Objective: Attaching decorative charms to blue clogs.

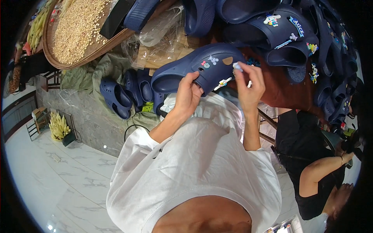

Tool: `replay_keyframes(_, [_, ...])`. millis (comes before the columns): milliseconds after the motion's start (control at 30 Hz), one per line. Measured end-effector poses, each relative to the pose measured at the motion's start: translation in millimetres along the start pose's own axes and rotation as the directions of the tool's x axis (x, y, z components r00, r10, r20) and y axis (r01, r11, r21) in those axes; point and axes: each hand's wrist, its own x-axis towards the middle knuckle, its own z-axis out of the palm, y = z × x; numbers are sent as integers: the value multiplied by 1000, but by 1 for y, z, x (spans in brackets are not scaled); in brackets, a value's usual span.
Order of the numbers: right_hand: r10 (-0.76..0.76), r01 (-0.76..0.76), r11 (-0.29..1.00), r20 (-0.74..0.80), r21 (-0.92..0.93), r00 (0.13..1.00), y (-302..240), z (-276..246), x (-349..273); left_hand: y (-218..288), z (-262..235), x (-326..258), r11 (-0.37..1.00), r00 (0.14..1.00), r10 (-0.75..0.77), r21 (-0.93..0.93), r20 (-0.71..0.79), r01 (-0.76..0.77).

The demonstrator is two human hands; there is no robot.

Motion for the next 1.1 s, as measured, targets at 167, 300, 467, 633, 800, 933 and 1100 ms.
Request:
replay_keyframes(167, [-22,10,997,169,76,985,-19,25,-9,-9,2,2,991,999,12,133,45,-18])
replay_keyframes(300, [-14,-5,996,222,85,975,-19,35,-10,-11,5,-1,983,997,51,174,60,-61])
replay_keyframes(467, [4,-30,995,279,90,960,-22,33,-8,-11,-11,8,964,999,43,264,-3,-41])
replay_keyframes(633, [-3,-25,994,253,105,967,-19,33,-10,-9,4,4,969,996,88,234,-9,-83])
replay_keyframes(800, [44,-74,991,250,115,967,-20,32,-9,-4,-7,7,897,1000,10,441,27,-21])
replay_keyframes(933, [-33,1,992,264,123,964,-18,33,-9,-5,9,4,948,993,114,296,18,-115])
replay_keyframes(1100, [26,-81,980,289,180,957,-18,32,-10,-7,3,9,957,990,141,253,13,-139])
